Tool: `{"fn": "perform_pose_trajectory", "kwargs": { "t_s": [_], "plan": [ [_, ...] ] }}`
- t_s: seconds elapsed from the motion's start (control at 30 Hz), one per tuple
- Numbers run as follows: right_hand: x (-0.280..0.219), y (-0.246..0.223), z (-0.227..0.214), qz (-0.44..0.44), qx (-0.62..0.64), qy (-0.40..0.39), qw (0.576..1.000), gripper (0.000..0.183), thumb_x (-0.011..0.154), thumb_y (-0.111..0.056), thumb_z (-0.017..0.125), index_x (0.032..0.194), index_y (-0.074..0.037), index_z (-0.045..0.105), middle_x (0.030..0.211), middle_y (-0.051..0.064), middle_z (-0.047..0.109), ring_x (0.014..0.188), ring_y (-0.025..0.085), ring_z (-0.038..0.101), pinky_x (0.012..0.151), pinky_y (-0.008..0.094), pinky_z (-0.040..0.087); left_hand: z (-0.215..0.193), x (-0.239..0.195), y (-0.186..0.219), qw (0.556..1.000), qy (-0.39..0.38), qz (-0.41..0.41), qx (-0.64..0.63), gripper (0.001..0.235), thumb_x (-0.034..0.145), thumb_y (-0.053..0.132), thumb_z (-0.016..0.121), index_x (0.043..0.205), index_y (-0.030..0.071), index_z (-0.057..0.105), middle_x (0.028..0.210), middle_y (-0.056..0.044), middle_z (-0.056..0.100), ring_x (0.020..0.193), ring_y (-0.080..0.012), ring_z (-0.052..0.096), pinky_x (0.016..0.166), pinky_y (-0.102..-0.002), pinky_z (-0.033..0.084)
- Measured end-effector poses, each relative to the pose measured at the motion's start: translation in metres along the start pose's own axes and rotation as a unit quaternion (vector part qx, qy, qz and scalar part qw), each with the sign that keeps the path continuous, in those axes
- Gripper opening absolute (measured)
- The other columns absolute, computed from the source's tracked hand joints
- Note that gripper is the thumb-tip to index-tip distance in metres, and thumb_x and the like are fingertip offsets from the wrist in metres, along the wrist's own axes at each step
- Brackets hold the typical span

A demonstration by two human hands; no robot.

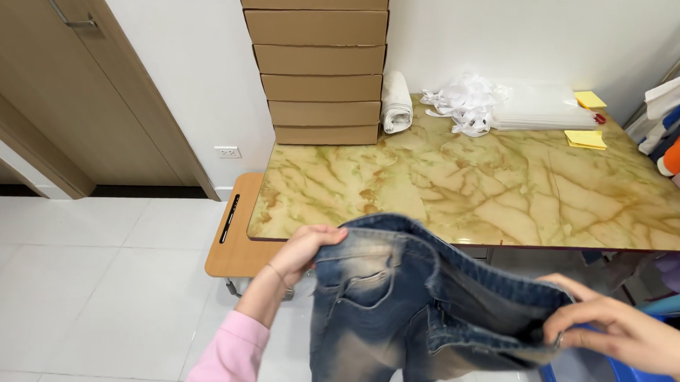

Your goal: The person takes a pair of white jeans from a clothing rack, lays them on a table, and folds them into a compact roll. They then repeat the process with a pair of blue jeans, folding them neatly on the table.

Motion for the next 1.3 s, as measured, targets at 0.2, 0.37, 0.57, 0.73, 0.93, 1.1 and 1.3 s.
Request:
{"fn": "perform_pose_trajectory", "kwargs": {
  "t_s": [0.2, 0.37, 0.57, 0.73, 0.93, 1.1, 1.3],
  "plan": [
    [0.057, 0.076, 0.021, 0.130, 0.063, 0.280, 0.949, 0.021, 0.093, -0.014, 0.074, 0.106, -0.001, 0.084, 0.126, 0.007, 0.080, 0.122, 0.015, 0.067, 0.115, 0.029, 0.042, 0.027, 0.039, -0.010, 0.987, 0.144, 0.008, 0.073, 0.034, 0.086, 0.031, 0.083, 0.069, 0.018, 0.057, 0.071, -0.002, 0.064, 0.066, -0.0147, 0.060, 0.055, -0.031, 0.046],
    [0.036, 0.070, 0.017, 0.223, -0.010, 0.466, 0.856, 0.013, 0.102, -0.028, 0.074, 0.106, -0.018, 0.080, 0.091, -0.002, 0.072, 0.056, 0.015, 0.035, 0.056, 0.030, 0.033, 0.029, -0.006, 0.014, 0.897, 0.120, 0.073, 0.418, 0.028, 0.084, 0.053, 0.074, 0.094, 0.027, 0.076, 0.106, -0.004, 0.078, 0.107, -0.0248, 0.070, 0.088, -0.038, 0.050],
    [0.039, 0.010, 0.017, 0.173, 0.113, 0.524, 0.827, 0.007, 0.104, -0.017, 0.075, 0.109, -0.013, 0.078, 0.095, 0.000, 0.068, 0.068, 0.008, 0.046, 0.058, 0.023, 0.038, 0.040, -0.037, 0.025, 0.922, 0.161, 0.117, 0.331, 0.018, 0.083, 0.042, 0.073, 0.096, 0.030, 0.073, 0.095, 0.007, 0.078, 0.077, -0.0176, 0.066, 0.076, -0.034, 0.049],
    [0.068, -0.079, 0.052, 0.060, 0.106, 0.547, 0.828, 0.019, 0.098, -0.007, 0.078, 0.116, -0.015, 0.078, 0.112, 0.003, 0.075, 0.100, 0.009, 0.063, 0.090, 0.023, 0.050, 0.104, -0.059, 0.037, 0.926, 0.167, 0.253, 0.226, 0.019, 0.081, 0.023, 0.074, 0.100, 0.026, 0.075, 0.101, 0.001, 0.081, 0.101, -0.0259, 0.075, 0.089, -0.038, 0.057],
    [0.082, -0.138, 0.081, 0.023, 0.210, 0.522, 0.826, 0.048, 0.094, -0.001, 0.075, 0.140, -0.011, 0.063, 0.112, 0.017, 0.074, 0.085, 0.019, 0.071, 0.065, 0.033, 0.062, 0.150, -0.089, 0.078, 0.925, 0.081, 0.287, 0.234, 0.037, 0.080, 0.018, 0.070, 0.117, 0.022, 0.067, 0.093, -0.010, 0.071, 0.100, -0.0371, 0.072, 0.088, -0.047, 0.057],
    [0.074, -0.142, 0.101, 0.045, 0.239, 0.464, 0.852, 0.064, 0.095, -0.011, 0.070, 0.155, -0.006, 0.048, 0.120, 0.021, 0.073, 0.101, 0.022, 0.069, 0.080, 0.041, 0.063, 0.150, -0.080, 0.072, 0.924, 0.057, 0.295, 0.235, 0.038, 0.082, 0.013, 0.071, 0.120, 0.018, 0.066, 0.084, -0.009, 0.065, 0.094, -0.0378, 0.071, 0.084, -0.048, 0.056],
    [0.076, -0.150, 0.117, 0.046, 0.243, 0.442, 0.863, 0.121, 0.047, 0.006, 0.100, 0.156, -0.004, 0.047, 0.130, 0.021, 0.069, 0.112, 0.027, 0.068, 0.086, 0.040, 0.065, 0.152, -0.062, 0.064, 0.929, -0.025, 0.287, 0.230, 0.026, 0.093, 0.014, 0.068, 0.118, 0.020, 0.072, 0.080, -0.003, 0.062, 0.058, -0.0220, 0.074, 0.058, -0.035, 0.063]
  ]
}}
Point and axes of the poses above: each hand's wrist, its own x-axis towards the middle knuckle, its own z-axis out of the palm, y = z × x, the point moved 5 cm from there along x, towards the middle knuckle
